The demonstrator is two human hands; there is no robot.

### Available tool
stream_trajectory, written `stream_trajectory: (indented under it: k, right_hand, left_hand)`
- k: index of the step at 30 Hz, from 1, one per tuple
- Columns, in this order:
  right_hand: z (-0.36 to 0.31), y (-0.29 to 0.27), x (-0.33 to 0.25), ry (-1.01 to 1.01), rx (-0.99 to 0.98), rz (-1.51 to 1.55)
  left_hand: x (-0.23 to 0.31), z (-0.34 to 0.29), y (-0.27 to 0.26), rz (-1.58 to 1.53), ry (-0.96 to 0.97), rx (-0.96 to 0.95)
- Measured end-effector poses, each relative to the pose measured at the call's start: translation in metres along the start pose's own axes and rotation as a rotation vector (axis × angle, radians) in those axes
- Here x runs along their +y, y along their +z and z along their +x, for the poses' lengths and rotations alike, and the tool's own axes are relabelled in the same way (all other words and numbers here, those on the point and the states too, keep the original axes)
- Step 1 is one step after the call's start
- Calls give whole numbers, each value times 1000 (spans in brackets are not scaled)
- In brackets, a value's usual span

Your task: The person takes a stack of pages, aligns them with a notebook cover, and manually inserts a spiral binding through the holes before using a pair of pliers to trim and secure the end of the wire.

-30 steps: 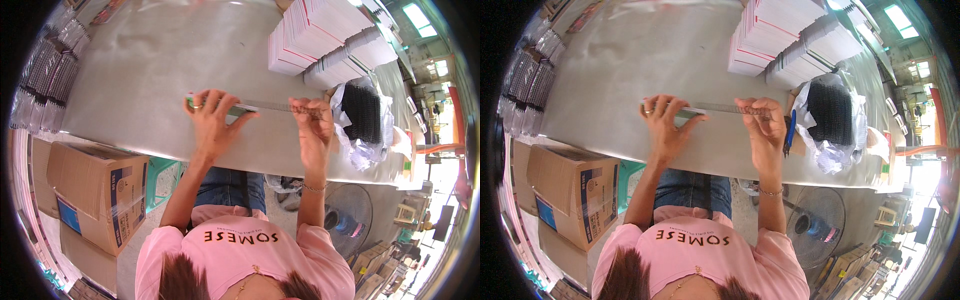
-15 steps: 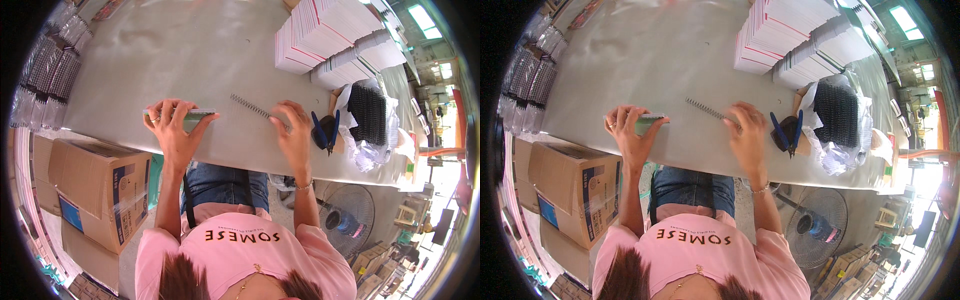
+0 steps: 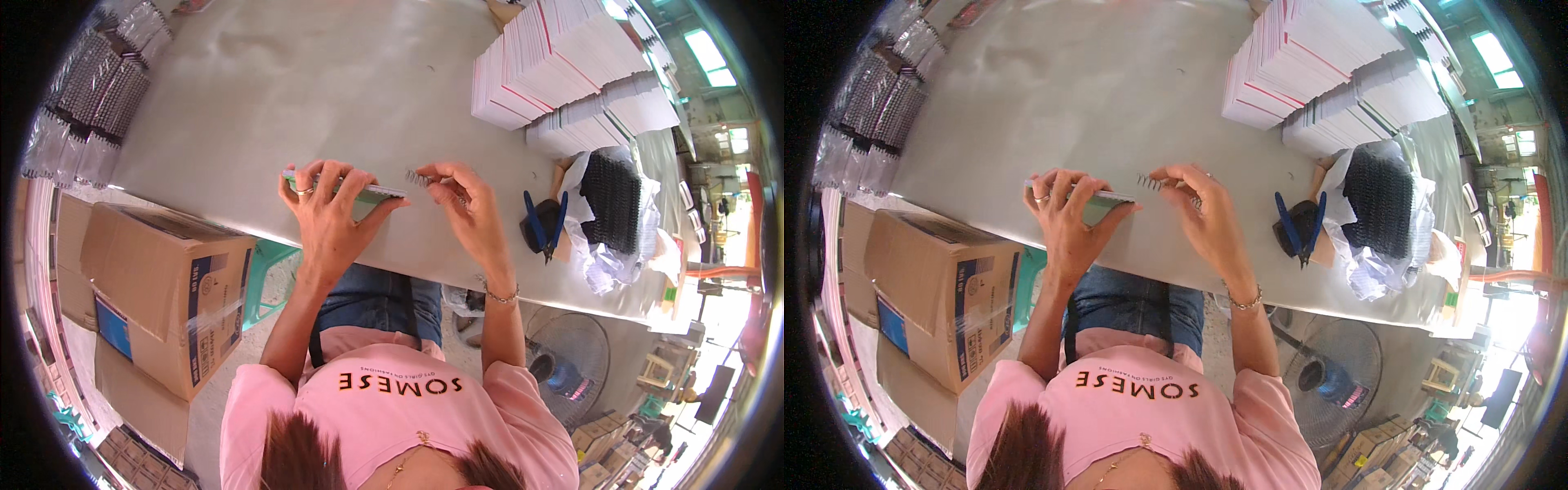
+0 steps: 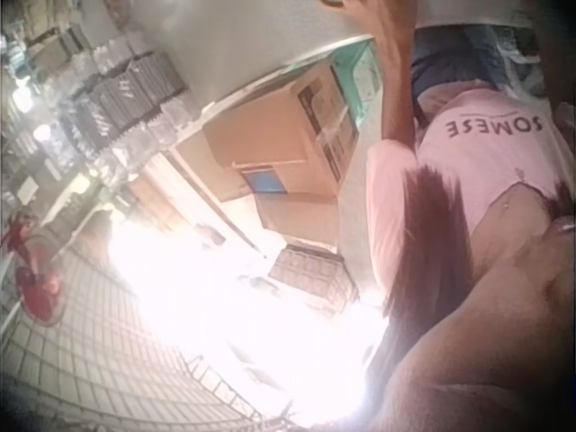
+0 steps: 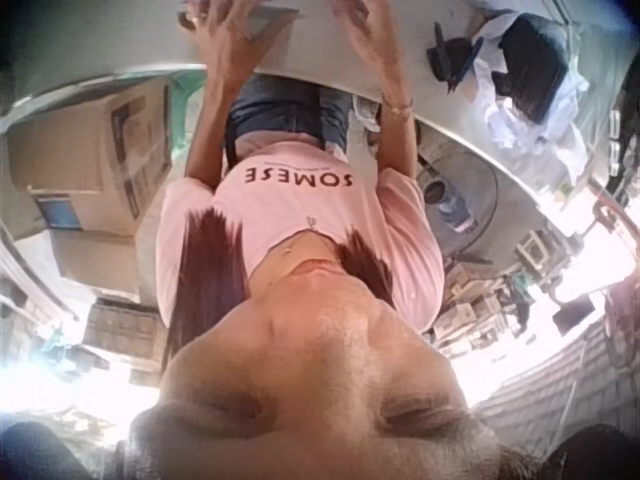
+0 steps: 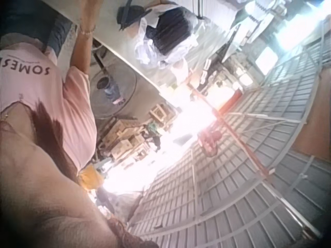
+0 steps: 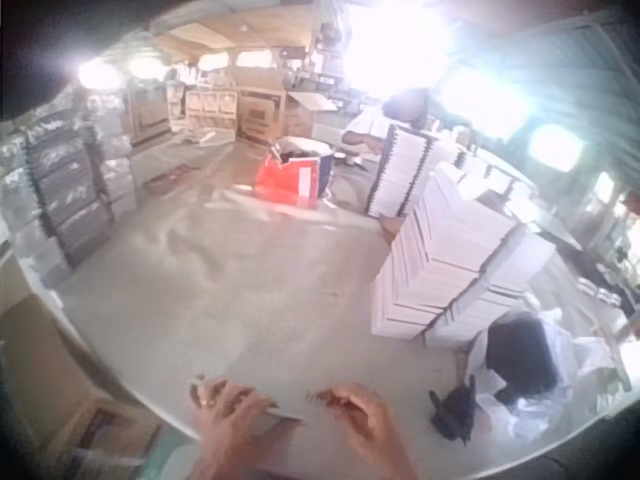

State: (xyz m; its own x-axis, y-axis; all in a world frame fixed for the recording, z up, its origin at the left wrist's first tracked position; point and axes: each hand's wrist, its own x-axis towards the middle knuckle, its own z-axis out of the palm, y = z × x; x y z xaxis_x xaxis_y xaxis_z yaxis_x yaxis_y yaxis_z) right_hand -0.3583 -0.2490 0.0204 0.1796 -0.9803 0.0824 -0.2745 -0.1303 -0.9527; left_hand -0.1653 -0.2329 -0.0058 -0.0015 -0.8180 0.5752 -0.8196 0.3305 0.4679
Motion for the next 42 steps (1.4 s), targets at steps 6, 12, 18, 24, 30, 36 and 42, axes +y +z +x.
stream_trajectory:
  k: [6, 12, 18, 24, 30, 36, 42]
  right_hand:
    - [-8, -5, -13, -32, -42, -150]
    - [-10, -6, -16, -69, -36, -212]
    - [-14, -8, -16, -65, -16, -173]
    - [-16, -9, -14, -126, -27, -257]
    - [-19, -4, -17, -87, 31, -359]
    - [-15, -1, -16, -223, 100, -561]
    - [-11, 0, -15, -321, 121, -665]
  left_hand:
    - [2, 0, 1, -42, 11, -1]
    - [4, 0, 1, -14, 8, -20]
    - [7, 0, 2, -15, -7, -32]
    - [8, -1, 4, -42, -15, -84]
    - [10, 0, 6, -39, -7, -54]
    - [11, -1, 6, -123, -70, -36]
    - [10, -1, 5, -156, -112, -31]
